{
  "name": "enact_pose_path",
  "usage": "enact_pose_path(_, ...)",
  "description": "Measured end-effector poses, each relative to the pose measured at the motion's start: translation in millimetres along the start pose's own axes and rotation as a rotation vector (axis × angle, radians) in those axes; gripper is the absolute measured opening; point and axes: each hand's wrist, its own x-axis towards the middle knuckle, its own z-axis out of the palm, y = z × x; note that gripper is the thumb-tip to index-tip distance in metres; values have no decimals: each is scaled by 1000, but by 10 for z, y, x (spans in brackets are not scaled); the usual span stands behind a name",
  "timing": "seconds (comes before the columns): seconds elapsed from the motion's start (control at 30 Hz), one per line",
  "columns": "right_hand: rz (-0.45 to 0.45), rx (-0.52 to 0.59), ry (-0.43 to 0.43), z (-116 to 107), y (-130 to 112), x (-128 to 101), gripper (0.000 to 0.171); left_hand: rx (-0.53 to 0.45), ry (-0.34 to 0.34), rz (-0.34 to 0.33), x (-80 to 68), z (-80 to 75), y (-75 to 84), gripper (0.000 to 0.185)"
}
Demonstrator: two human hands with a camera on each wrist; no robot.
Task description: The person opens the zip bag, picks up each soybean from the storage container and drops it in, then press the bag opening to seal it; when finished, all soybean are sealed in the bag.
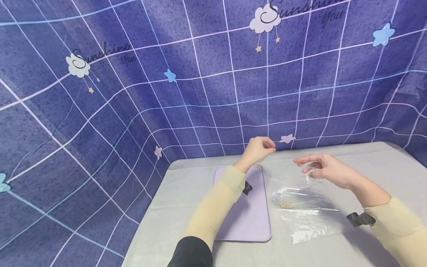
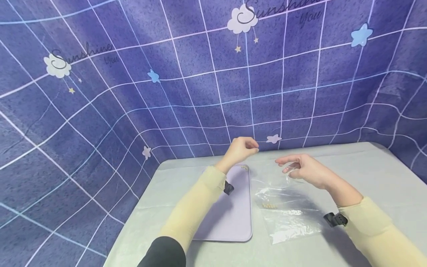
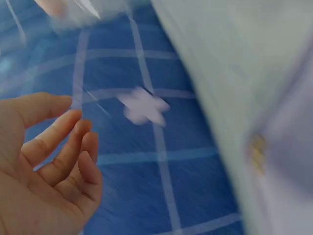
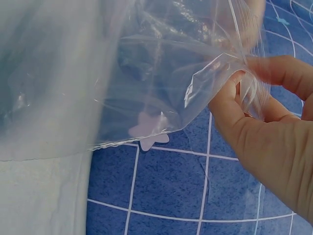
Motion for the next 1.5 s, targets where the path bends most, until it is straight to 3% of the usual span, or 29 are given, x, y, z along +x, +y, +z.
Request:
enact_pose_path(0.13,21,6,5,-12,1,-12,57,16,13,-114,73,118,-400,3)
enact_pose_path(0.23,31,10,5,-16,-2,-20,58,44,2,-186,38,213,-635,4)
enact_pose_path(0.47,35,3,8,-31,11,-28,58,106,-70,-255,-128,380,-857,5)
enact_pose_path(0.83,27,14,11,-35,27,-20,56,225,-111,-317,-147,551,-952,4)
enact_pose_path(1.23,41,15,12,-40,27,-10,58,246,-115,-354,-150,543,-951,8)
enact_pose_path(1.33,41,18,11,-33,23,-10,57,229,-125,-318,-138,488,-907,4)
enact_pose_path(1.5,43,15,13,-32,32,-7,56,169,-107,-204,-104,336,-705,3)
